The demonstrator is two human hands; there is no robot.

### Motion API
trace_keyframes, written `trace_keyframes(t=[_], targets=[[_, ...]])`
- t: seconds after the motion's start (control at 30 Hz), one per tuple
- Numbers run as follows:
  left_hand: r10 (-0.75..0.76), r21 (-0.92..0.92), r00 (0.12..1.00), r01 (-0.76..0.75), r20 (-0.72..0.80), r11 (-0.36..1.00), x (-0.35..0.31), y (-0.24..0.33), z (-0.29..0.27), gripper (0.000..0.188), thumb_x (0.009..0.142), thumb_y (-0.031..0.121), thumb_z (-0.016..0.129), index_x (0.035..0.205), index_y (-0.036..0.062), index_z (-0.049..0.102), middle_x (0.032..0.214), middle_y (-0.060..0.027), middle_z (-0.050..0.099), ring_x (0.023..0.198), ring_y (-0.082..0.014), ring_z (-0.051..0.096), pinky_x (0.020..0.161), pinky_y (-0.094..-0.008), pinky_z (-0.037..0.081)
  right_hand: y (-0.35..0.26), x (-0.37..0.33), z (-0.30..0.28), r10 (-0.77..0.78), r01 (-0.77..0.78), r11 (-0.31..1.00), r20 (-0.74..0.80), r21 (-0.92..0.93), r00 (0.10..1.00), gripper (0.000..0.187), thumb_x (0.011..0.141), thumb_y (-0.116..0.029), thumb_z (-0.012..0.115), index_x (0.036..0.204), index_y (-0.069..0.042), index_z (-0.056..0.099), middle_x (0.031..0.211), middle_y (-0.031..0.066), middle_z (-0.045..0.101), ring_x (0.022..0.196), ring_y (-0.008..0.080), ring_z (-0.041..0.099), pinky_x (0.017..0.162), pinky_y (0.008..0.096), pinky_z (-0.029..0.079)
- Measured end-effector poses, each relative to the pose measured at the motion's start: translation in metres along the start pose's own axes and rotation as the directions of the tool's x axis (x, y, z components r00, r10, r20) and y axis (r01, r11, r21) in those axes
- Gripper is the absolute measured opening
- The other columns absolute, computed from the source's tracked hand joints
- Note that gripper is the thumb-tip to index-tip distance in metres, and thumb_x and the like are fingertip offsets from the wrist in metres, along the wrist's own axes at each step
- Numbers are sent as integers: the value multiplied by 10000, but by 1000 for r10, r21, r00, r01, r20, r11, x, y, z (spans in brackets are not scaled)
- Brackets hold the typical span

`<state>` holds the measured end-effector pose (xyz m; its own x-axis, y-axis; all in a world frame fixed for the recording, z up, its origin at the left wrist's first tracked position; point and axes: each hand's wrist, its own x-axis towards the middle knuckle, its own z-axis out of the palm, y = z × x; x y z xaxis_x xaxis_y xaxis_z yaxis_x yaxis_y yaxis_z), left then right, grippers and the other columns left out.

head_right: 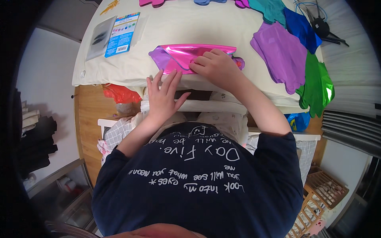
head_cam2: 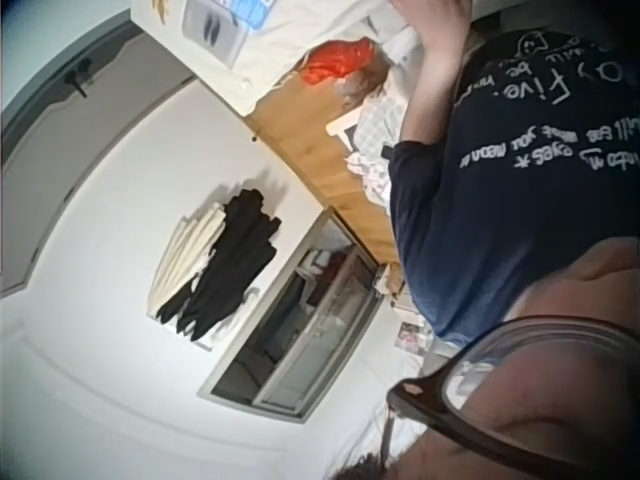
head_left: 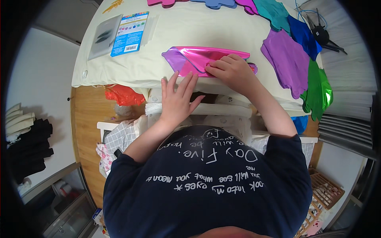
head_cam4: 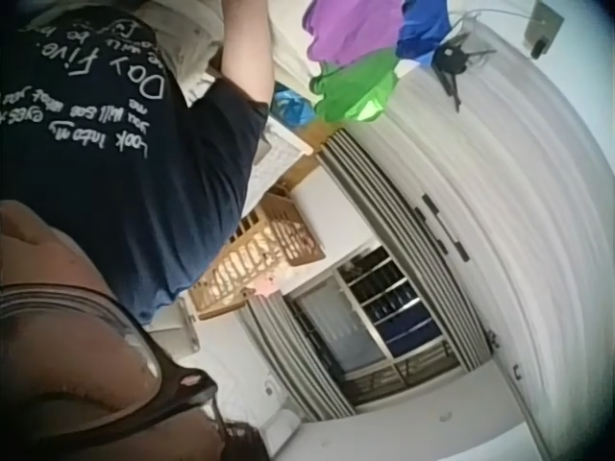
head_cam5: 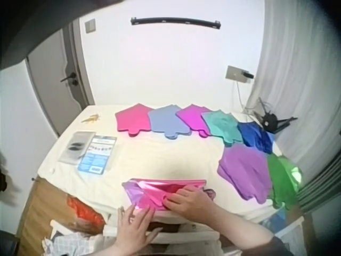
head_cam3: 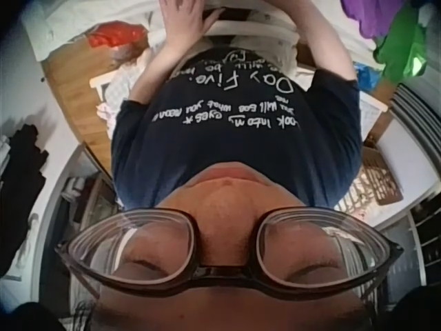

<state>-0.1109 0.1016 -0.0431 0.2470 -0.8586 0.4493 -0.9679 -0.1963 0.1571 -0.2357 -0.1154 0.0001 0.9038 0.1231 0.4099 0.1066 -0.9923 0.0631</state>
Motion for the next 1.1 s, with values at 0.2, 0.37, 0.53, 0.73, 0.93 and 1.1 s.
trace_keyframes(t=[0.2,0.37,0.53,0.73,0.93,1.1], targets=[[-12,13,1000,12,-17,1000,-4,2,7,735,842,460,736,1475,165,506,1464,-4,512,1401,-321,389,1065,-663,316,-4,2,-6,-33,35,998,40,-51,999,322,776,-135,666,1095,-114,702,1033,-9,686,944,171,654,865,342,531],[-38,172,999,44,-38,984,-7,6,8,731,854,487,709,1490,198,495,1466,25,516,1414,-227,401,1093,-606,245,-5,0,-7,-58,60,996,37,-58,998,318,775,-130,663,1091,-109,698,1023,-8,680,956,173,651,868,339,527],[-13,99,999,16,-33,995,-4,0,8,697,853,476,713,1460,189,524,1433,24,540,1375,-205,441,1115,-562,229,-7,-1,-8,-74,75,996,20,-49,997,320,774,-129,664,1092,-108,694,1027,-2,673,962,176,646,868,341,524],[-7,95,998,12,-57,995,-1,2,3,676,849,463,718,1434,172,546,1407,17,558,1345,-199,466,1118,-511,231,-8,-3,-8,-74,77,996,42,-56,996,338,777,-131,660,1114,-112,687,1044,-2,668,964,178,642,868,342,523],[-16,25,998,18,-63,1000,-2,0,4,679,845,460,719,1439,178,547,1410,10,556,1344,-202,465,1104,-535,216,-7,-3,-7,-84,86,994,39,-63,996,340,787,-131,655,1125,-115,687,1055,-2,669,972,178,642,874,345,523],[0,54,998,4,-68,999,-2,1,5,682,842,475,714,1448,213,544,1418,10,545,1348,-196,453,1092,-556,214,-5,-4,-6,-64,65,998,42,-25,997,332,790,-125,652,1119,-114,692,1058,3,678,993,182,648,888,345,524]])
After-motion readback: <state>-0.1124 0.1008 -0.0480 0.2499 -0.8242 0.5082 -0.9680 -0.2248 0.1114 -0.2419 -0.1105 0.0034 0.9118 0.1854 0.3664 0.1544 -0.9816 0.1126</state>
